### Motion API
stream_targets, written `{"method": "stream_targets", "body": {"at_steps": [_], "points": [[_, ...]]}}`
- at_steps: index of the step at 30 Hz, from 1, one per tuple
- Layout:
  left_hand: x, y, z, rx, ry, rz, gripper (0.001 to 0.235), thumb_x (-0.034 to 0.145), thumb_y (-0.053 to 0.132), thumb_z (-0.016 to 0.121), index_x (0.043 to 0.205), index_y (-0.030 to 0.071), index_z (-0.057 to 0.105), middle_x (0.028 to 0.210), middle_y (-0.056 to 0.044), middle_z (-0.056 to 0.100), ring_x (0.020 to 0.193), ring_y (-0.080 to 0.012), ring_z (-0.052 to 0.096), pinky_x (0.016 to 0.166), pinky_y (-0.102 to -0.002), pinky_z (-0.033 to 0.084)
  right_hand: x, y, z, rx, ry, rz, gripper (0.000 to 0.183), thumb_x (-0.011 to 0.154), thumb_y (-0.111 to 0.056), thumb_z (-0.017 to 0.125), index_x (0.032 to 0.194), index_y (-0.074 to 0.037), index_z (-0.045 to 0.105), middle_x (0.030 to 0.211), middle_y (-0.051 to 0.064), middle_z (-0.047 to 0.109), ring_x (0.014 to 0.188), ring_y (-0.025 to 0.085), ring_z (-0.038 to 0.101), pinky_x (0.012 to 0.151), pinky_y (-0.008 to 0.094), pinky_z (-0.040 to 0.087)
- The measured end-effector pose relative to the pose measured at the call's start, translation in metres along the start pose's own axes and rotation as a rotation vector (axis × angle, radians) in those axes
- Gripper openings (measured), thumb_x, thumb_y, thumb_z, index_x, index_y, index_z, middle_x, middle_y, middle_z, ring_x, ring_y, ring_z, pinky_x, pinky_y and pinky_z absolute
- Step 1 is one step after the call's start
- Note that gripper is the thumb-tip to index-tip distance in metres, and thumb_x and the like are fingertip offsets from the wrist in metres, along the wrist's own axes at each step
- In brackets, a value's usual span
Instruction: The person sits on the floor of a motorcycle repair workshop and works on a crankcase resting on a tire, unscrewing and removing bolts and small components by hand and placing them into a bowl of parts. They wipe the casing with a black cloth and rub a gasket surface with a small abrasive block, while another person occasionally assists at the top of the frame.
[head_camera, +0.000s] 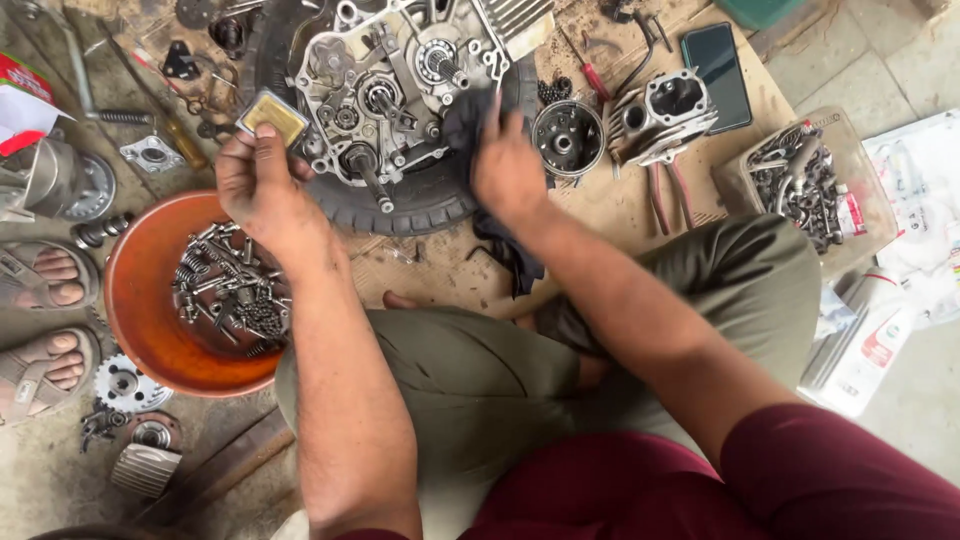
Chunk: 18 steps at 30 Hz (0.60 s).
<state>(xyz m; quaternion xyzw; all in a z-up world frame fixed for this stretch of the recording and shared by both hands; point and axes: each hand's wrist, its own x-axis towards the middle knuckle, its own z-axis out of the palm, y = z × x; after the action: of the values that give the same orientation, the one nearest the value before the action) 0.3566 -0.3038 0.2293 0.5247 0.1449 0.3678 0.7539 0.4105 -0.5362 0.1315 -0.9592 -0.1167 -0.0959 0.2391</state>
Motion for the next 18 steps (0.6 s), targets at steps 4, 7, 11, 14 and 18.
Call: {"method": "stream_targets", "body": {"at_steps": [4, 7, 11, 14, 18], "points": [[-0.003, -0.001, 0.001, 0.021, 0.034, -0.039, 0.008, 0.101, 0.005, 0.073, 0.099, 0.005, 0.065, 0.086, -0.003, 0.064, 0.067, -0.0109, 0.054, 0.06, -0.026, 0.047, -0.035, -0.007, -0.013, -0.056, -0.481, 0.014, 0.059, 0.093, -0.011, 0.058, 0.145, 0.007, 0.039, 0.126, 0.035, 0.057, 0.096, 0.043, 0.069, 0.082, 0.047, 0.059], [-0.004, 0.001, 0.004, 0.038, 0.041, -0.034, 0.008, 0.1, 0.006, 0.073, 0.097, 0.005, 0.066, 0.086, -0.003, 0.064, 0.066, -0.0103, 0.054, 0.06, -0.026, 0.047, -0.017, 0.0, -0.047, 0.053, -0.45, 0.048, 0.043, 0.094, -0.023, 0.065, 0.13, -0.002, 0.056, 0.111, 0.029, 0.066, 0.096, 0.043, 0.069, 0.083, 0.05, 0.057], [-0.005, 0.0, -0.002, 0.061, 0.047, -0.011, 0.008, 0.099, 0.008, 0.073, 0.097, 0.007, 0.066, 0.086, -0.001, 0.064, 0.068, -0.0097, 0.055, 0.06, -0.026, 0.047, 0.004, 0.02, -0.026, 0.199, -0.079, 0.172, 0.037, 0.095, -0.025, 0.07, 0.122, -0.002, 0.06, 0.095, 0.027, 0.071, 0.087, 0.046, 0.07, 0.077, 0.054, 0.057], [-0.001, 0.001, 0.006, 0.041, 0.085, 0.01, 0.01, 0.097, 0.008, 0.076, 0.099, 0.007, 0.066, 0.09, -0.001, 0.066, 0.073, -0.0088, 0.058, 0.062, -0.025, 0.048, -0.01, 0.006, 0.007, 0.143, -0.066, -0.01, 0.033, 0.089, -0.027, 0.073, 0.106, 0.0, 0.065, 0.098, 0.03, 0.069, 0.079, 0.046, 0.07, 0.071, 0.054, 0.057], [-0.002, -0.002, 0.003, 0.014, 0.075, 0.023, 0.011, 0.095, 0.008, 0.078, 0.099, 0.005, 0.068, 0.089, -0.002, 0.068, 0.072, -0.0091, 0.058, 0.062, -0.025, 0.048, -0.03, -0.018, -0.084, 0.301, -0.436, 0.015, 0.041, 0.087, -0.042, 0.072, 0.106, -0.006, 0.074, 0.087, 0.024, 0.072, 0.085, 0.044, 0.07, 0.076, 0.052, 0.055]]}}
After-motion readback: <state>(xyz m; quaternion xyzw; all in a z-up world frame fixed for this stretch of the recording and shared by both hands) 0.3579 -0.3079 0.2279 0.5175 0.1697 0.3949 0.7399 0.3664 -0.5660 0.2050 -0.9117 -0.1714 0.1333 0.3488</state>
